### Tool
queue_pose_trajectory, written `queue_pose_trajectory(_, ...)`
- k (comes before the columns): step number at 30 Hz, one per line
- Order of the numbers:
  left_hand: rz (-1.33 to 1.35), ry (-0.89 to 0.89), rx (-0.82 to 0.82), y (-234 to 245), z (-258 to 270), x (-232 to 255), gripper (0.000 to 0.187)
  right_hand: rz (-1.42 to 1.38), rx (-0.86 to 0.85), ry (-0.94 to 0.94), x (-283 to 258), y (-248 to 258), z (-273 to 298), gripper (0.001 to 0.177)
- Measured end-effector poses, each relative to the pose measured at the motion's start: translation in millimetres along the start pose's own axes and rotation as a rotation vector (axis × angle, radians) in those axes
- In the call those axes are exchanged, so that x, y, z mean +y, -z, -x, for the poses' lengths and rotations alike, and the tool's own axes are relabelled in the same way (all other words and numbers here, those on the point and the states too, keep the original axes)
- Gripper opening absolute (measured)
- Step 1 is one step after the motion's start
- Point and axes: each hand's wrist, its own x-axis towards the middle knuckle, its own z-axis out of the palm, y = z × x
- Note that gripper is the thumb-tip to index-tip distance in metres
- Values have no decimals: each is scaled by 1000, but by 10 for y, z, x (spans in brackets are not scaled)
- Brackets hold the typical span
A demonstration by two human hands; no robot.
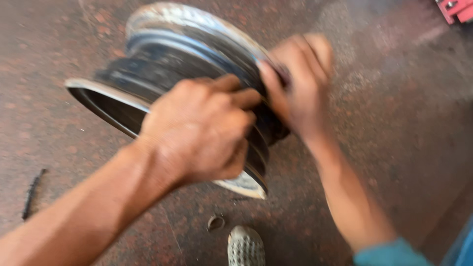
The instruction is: The person sands the surface of a metal wheel rim using a sanding block. They rotate the rim to access different sections and continue sanding the outer and inner edges throughout the clip.
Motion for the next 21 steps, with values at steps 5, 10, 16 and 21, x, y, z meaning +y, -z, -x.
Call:
queue_pose_trajectory(5, 54, -6, 204, 30, 70, -79, 20, -34, 9, 19, 140, -111, -5, 20)
queue_pose_trajectory(10, 2, -15, 242, -80, 64, -119, 18, -32, 14, -14, 44, -45, 122, 19)
queue_pose_trajectory(16, 18, -14, 195, 85, 62, -31, 18, -110, -28, 33, 152, -127, -167, 21)
queue_pose_trajectory(21, 19, -54, 254, -7, 62, -48, 15, -237, 2, -98, 150, -33, 231, 21)
